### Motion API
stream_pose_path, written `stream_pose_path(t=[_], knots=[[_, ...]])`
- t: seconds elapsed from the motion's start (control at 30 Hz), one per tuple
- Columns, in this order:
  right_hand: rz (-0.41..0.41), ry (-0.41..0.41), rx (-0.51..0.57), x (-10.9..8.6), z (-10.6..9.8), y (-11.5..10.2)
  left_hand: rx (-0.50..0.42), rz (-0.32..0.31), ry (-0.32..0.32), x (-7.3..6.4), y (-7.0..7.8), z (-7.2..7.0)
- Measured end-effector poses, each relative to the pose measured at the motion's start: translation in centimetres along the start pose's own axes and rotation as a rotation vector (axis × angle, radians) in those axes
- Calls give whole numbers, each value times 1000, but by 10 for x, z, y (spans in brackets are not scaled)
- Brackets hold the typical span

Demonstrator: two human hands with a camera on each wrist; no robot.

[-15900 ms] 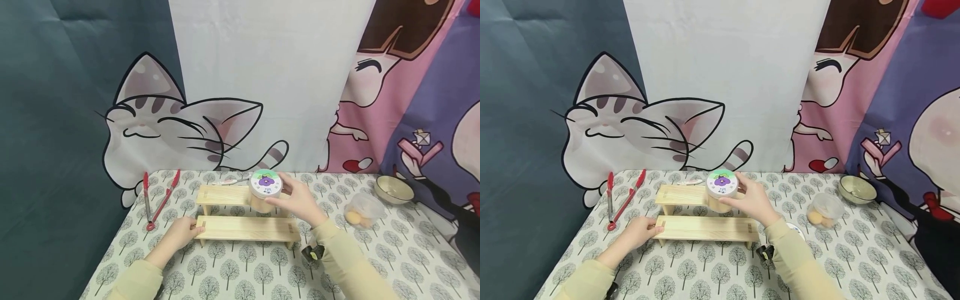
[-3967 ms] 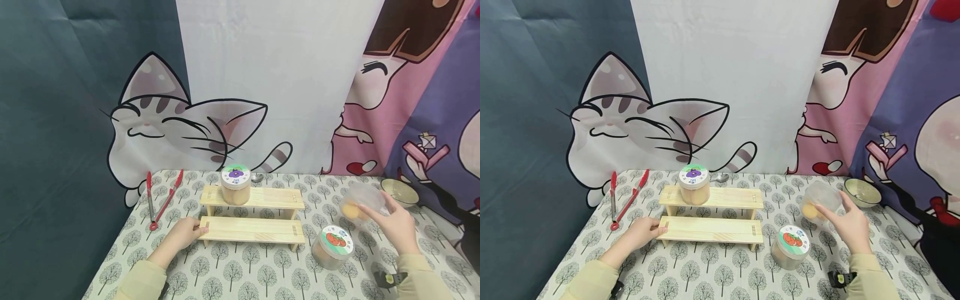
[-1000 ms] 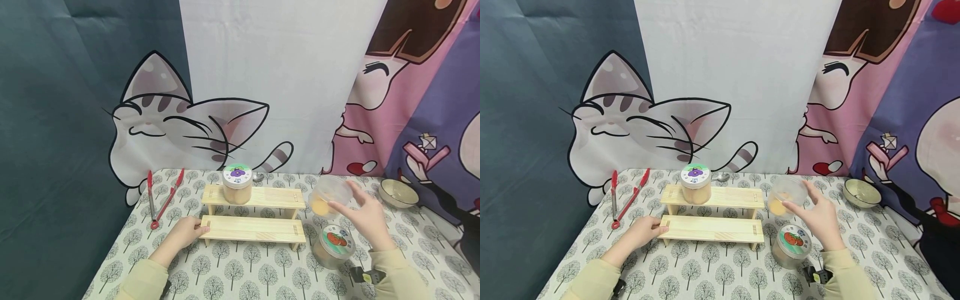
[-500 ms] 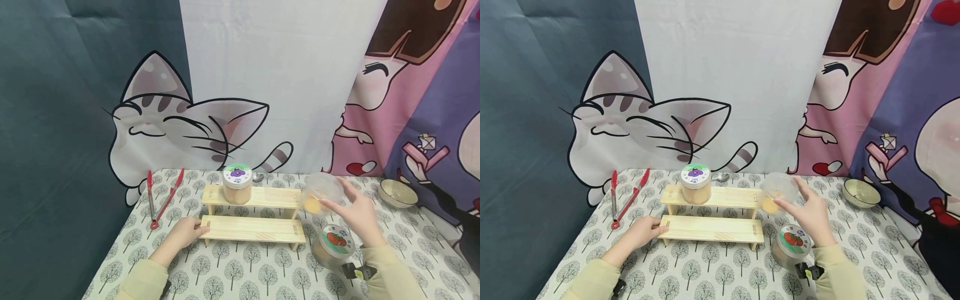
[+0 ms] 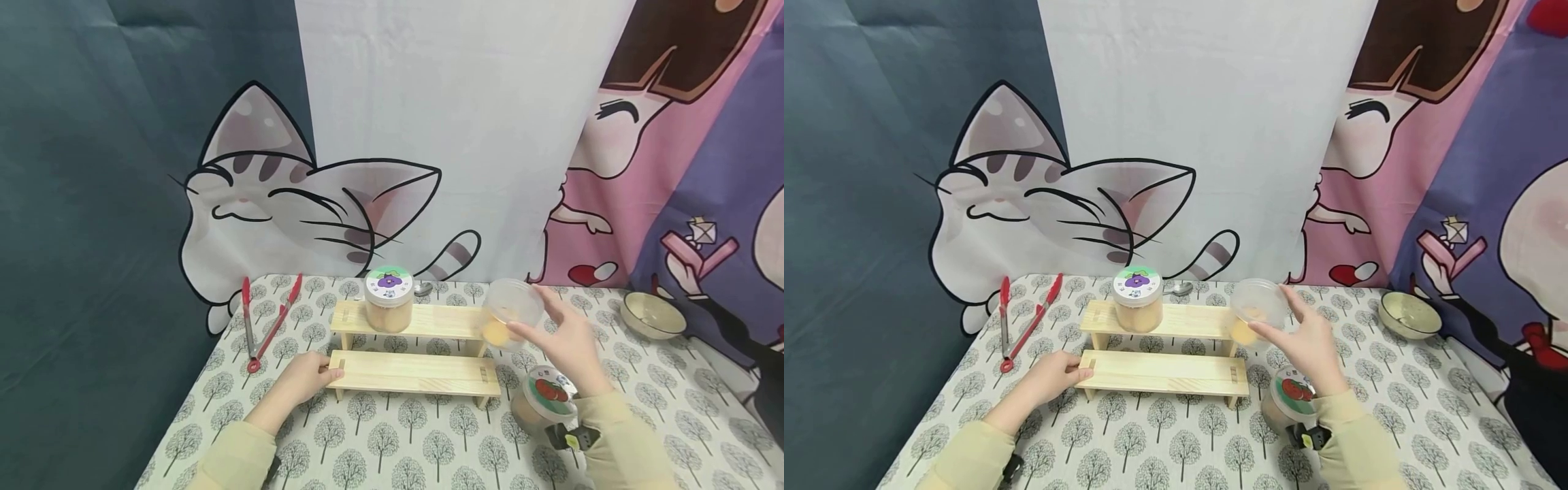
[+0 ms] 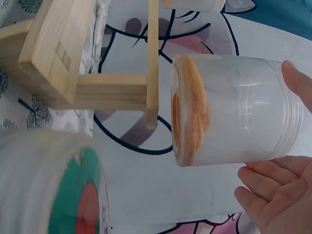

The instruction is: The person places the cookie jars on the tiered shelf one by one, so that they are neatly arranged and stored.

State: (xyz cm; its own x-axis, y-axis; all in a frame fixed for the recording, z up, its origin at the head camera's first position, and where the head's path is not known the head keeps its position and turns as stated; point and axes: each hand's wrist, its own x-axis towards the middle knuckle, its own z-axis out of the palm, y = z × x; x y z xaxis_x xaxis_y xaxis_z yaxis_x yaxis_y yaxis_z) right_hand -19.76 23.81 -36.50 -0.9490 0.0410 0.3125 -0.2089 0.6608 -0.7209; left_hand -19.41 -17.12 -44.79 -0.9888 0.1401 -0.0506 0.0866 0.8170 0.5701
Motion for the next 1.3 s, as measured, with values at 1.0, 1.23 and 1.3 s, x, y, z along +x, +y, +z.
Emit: stream_pose_path(t=[1.0, 1.23, 1.3], knots=[[-20, -51, 57, 11, 35, -23, -7, 8, -2, 1, -1, -1], [3, -81, 66, 13, 48, -27, -21, -2, -3, 0, -1, -1], [6, -95, 72, 13, 51, -28, -26, -5, -4, 0, -1, 0]])
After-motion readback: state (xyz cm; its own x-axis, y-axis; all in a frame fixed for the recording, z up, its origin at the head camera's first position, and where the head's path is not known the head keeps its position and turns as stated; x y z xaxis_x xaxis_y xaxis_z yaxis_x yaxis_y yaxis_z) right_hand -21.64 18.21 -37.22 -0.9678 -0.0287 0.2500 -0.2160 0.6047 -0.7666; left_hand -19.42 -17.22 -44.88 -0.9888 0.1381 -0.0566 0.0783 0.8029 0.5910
